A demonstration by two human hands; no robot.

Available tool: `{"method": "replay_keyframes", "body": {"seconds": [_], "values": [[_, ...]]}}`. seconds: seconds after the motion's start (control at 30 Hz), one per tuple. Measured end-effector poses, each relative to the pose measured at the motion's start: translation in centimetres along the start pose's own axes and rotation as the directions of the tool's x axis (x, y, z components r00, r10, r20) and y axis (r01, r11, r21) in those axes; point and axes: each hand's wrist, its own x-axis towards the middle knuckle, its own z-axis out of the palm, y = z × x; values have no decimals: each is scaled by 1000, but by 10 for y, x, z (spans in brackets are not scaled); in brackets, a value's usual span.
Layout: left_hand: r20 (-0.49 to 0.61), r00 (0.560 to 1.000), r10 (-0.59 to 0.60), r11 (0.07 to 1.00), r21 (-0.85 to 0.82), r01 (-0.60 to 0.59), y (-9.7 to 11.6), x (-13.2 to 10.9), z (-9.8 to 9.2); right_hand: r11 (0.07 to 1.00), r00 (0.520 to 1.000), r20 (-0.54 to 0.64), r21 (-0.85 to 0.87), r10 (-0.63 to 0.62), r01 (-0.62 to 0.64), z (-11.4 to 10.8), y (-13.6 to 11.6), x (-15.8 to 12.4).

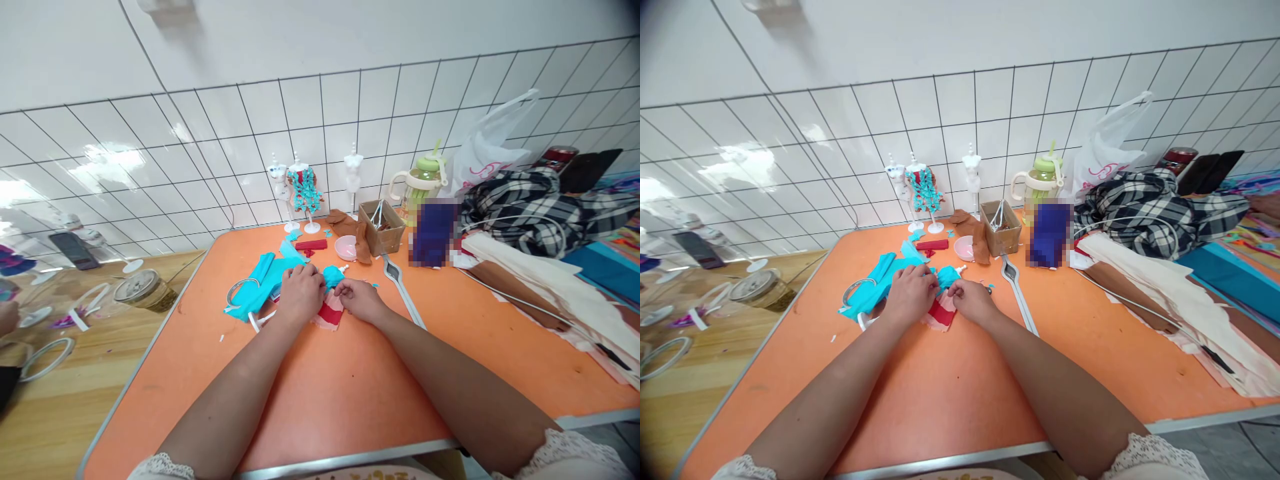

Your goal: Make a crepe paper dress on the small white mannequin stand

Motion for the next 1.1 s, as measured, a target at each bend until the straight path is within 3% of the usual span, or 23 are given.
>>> {"method": "replay_keyframes", "body": {"seconds": [0.33,0.57,0.8,0.97,1.1], "values": [[-57,996,-75,997,16,76,-17,6,-3,993,999,41,-114,22,-17,-5,-10,-3],[97,995,-1,999,-34,4,-24,4,-5,989,995,97,-144,39,-25,-11,-9,-4],[177,978,-113,991,-57,125,-25,3,-4,985,990,132,-171,43,-20,-10,-8,-3],[213,961,-175,973,-109,201,-36,6,4,984,989,145,-180,44,-18,-14,-9,-4],[205,956,-211,949,-190,250,-45,8,-2,986,991,129,-168,40,-18,-20,-9,-4]]}}
